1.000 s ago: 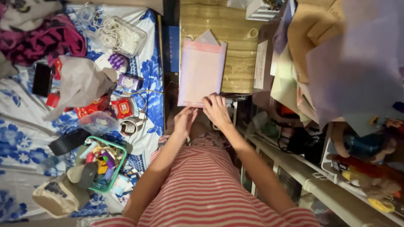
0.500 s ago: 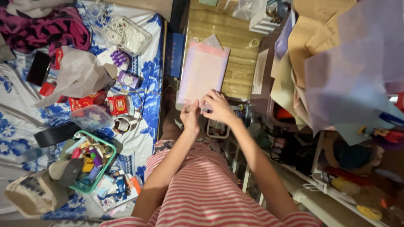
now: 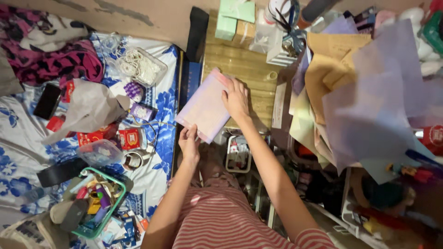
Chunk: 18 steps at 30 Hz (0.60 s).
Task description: The person wraps a book in translucent paper, then places it into a brown paper bag. They fold the bag flaps and smooth the package on a cluttered table.
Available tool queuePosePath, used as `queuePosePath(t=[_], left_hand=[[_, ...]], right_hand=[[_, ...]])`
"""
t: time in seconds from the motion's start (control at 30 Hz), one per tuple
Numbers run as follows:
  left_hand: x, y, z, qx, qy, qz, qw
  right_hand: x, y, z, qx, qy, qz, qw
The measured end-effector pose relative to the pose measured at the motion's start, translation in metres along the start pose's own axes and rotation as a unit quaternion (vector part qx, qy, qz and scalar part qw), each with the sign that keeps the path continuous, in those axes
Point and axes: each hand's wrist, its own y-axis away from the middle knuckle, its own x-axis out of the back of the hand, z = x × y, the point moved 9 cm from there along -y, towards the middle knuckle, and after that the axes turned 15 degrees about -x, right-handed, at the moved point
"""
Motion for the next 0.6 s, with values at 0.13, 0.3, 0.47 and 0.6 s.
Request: queuePosePath(t=[0.13,0.3,0.47,0.6], left_hand=[[-0.001,-0.007,0.011,0.020,-0.019,-0.015,1.000],[-0.005,-0.005,0.022,0.025,-0.010,-0.042,0.999],[-0.005,-0.009,0.022,0.040,0.024,-0.054,0.997],[0.003,-0.009,0.013,0.071,0.021,-0.067,0.995]], right_hand=[[-0.024,-0.018,0.028,-0.065,0.007,-0.031,0.997],[-0.053,-0.049,0.065,-0.074,-0.071,-0.075,0.992],[-0.090,-0.072,0.107,-0.189,-0.140,-0.260,0.936],[-0.099,-0.072,0.120,-0.234,-0.202,-0.327,0.893]])
